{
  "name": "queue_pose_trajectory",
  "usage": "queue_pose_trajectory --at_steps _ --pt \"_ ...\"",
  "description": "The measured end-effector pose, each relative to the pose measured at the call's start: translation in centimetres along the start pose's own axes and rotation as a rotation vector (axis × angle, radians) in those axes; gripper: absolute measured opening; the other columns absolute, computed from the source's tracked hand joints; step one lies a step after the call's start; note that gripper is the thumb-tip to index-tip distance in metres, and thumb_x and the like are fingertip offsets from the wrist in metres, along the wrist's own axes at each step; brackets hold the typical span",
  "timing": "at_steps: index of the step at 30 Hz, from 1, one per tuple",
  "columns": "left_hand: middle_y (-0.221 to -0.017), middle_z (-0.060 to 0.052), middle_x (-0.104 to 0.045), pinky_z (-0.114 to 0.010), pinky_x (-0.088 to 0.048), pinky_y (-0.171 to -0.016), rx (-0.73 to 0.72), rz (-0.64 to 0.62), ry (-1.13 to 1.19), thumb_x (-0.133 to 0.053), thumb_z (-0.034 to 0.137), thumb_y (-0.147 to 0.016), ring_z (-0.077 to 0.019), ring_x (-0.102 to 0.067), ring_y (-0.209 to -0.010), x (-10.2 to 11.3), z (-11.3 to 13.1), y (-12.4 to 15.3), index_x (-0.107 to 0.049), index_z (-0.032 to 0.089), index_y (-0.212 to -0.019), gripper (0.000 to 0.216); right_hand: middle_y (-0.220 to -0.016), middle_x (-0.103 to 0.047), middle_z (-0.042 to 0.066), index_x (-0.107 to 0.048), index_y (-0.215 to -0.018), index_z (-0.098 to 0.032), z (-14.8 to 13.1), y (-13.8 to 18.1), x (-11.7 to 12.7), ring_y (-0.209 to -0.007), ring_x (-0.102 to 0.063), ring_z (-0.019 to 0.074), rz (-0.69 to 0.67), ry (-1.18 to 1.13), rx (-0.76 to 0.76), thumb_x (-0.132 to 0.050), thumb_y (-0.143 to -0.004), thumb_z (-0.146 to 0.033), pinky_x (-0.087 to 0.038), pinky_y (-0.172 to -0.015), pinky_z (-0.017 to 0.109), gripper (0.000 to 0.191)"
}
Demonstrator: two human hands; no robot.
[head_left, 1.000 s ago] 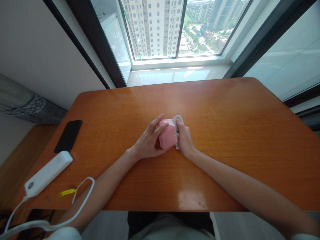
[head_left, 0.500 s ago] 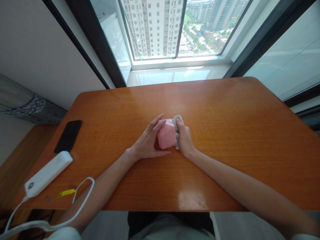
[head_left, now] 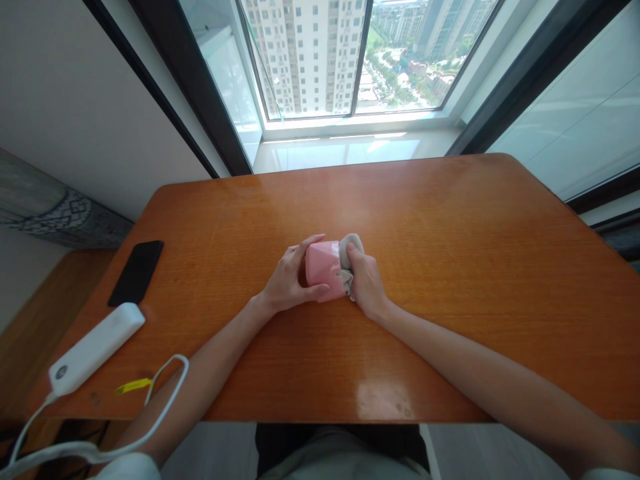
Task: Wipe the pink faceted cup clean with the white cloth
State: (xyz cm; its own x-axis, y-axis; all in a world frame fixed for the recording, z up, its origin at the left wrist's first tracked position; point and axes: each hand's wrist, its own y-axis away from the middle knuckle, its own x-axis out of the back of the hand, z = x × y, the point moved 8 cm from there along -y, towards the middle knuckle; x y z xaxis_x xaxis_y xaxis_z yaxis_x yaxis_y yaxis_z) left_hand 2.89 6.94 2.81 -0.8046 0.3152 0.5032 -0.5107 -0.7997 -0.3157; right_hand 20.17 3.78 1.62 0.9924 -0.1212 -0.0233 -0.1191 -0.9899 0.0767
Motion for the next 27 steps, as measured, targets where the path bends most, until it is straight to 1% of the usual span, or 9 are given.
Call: queue_pose_trajectory --at_steps 5,8,13,16,18,20,22,25,27 --pt "-0.148 -0.016 -0.07 -0.054 -0.046 -0.122 0.006 -0.002 0.003 -0.075 0.09 -0.079 -0.0396 -0.066 -0.132 0.1 0.3 -0.2 -0.059 0.023 -0.154 0.101 -0.059 -0.047 -0.003 -0.047 -0.066 -0.024 0.1 0.1 0.0 -0.057 -0.041 0.0132 -0.008 0.026 0.028 -0.049 -0.102 -0.078 -0.032 -0.053 0.028 0.065" --pt "-0.147 -0.018 -0.071 -0.055 -0.047 -0.121 0.0 -0.008 0.021 -0.071 0.093 -0.081 -0.0407 -0.066 -0.132 0.0 0.3 -0.3 -0.062 0.02 -0.15 0.101 -0.06 -0.046 -0.003 -0.046 -0.066 -0.024 -0.1 0.3 -0.1 -0.058 -0.041 0.0133 -0.028 0.073 0.1 -0.047 -0.104 -0.076 -0.033 -0.055 0.028 0.065" --pt "-0.147 -0.019 -0.071 -0.056 -0.045 -0.123 -0.01 -0.031 0.054 -0.065 0.098 -0.081 -0.0415 -0.064 -0.134 -0.2 0.0 0.0 -0.066 0.019 -0.149 0.104 -0.063 -0.052 -0.002 -0.048 -0.066 -0.024 -1.7 1.2 -0.5 -0.058 -0.042 0.0137 -0.081 0.219 0.359 -0.043 -0.11 -0.066 -0.038 -0.06 0.03 0.062" --pt "-0.151 -0.02 -0.069 -0.056 -0.044 -0.126 0.01 -0.065 0.111 -0.062 0.101 -0.08 -0.0425 -0.06 -0.14 -0.3 -0.4 0.0 -0.068 0.019 -0.148 0.107 -0.067 -0.059 0.0 -0.055 -0.07 -0.024 -2.5 1.9 -0.9 -0.059 -0.048 0.0147 -0.134 0.338 0.522 -0.04 -0.113 -0.057 -0.041 -0.062 0.03 0.056" --pt "-0.15 -0.019 -0.07 -0.058 -0.037 -0.132 0.013 -0.123 0.157 -0.058 0.102 -0.081 -0.0428 -0.058 -0.143 -0.6 -0.7 -0.1 -0.071 0.019 -0.146 0.106 -0.071 -0.063 0.001 -0.061 -0.075 -0.024 -3.2 2.4 -1.3 -0.06 -0.052 0.015 -0.19 0.404 0.68 -0.041 -0.114 -0.048 -0.041 -0.061 0.03 0.05" --pt "-0.149 -0.016 -0.072 -0.061 -0.024 -0.139 0.003 -0.213 0.205 -0.055 0.101 -0.084 -0.0422 -0.059 -0.145 -1.0 -0.7 -0.2 -0.073 0.021 -0.145 0.102 -0.073 -0.065 0.002 -0.063 -0.079 -0.024 -3.8 3.0 -1.7 -0.061 -0.054 0.0149 -0.242 0.459 0.849 -0.042 -0.113 -0.04 -0.04 -0.058 0.029 0.043" --pt "-0.147 -0.013 -0.074 -0.061 -0.013 -0.143 0.002 -0.279 0.259 -0.055 0.098 -0.087 -0.0412 -0.061 -0.145 -1.2 -0.8 -0.2 -0.072 0.024 -0.146 0.097 -0.075 -0.065 0.002 -0.063 -0.08 -0.025 -4.3 3.6 -1.9 -0.06 -0.053 0.0146 -0.278 0.513 0.976 -0.043 -0.112 -0.036 -0.038 -0.055 0.028 0.039" --pt "-0.145 -0.01 -0.076 -0.059 -0.01 -0.144 0.03 -0.32 0.335 -0.058 0.094 -0.087 -0.0401 -0.063 -0.145 -1.2 -1.0 -0.3 -0.075 0.025 -0.141 0.089 -0.077 -0.066 0.003 -0.063 -0.081 -0.025 -4.6 4.5 -2.6 -0.059 -0.05 0.0147 -0.35 0.602 1.125 -0.048 -0.109 -0.036 -0.038 -0.052 0.028 0.033" --pt "-0.142 -0.01 -0.078 -0.059 -0.013 -0.145 0.043 -0.359 0.371 -0.057 0.093 -0.089 -0.0394 -0.065 -0.143 -1.2 -1.1 -0.3 -0.077 0.025 -0.134 0.085 -0.078 -0.065 0.003 -0.064 -0.084 -0.025 -4.7 5.4 -3.2 -0.059 -0.051 0.0153 -0.404 0.643 1.231 -0.053 -0.107 -0.037 -0.039 -0.052 0.029 0.028"
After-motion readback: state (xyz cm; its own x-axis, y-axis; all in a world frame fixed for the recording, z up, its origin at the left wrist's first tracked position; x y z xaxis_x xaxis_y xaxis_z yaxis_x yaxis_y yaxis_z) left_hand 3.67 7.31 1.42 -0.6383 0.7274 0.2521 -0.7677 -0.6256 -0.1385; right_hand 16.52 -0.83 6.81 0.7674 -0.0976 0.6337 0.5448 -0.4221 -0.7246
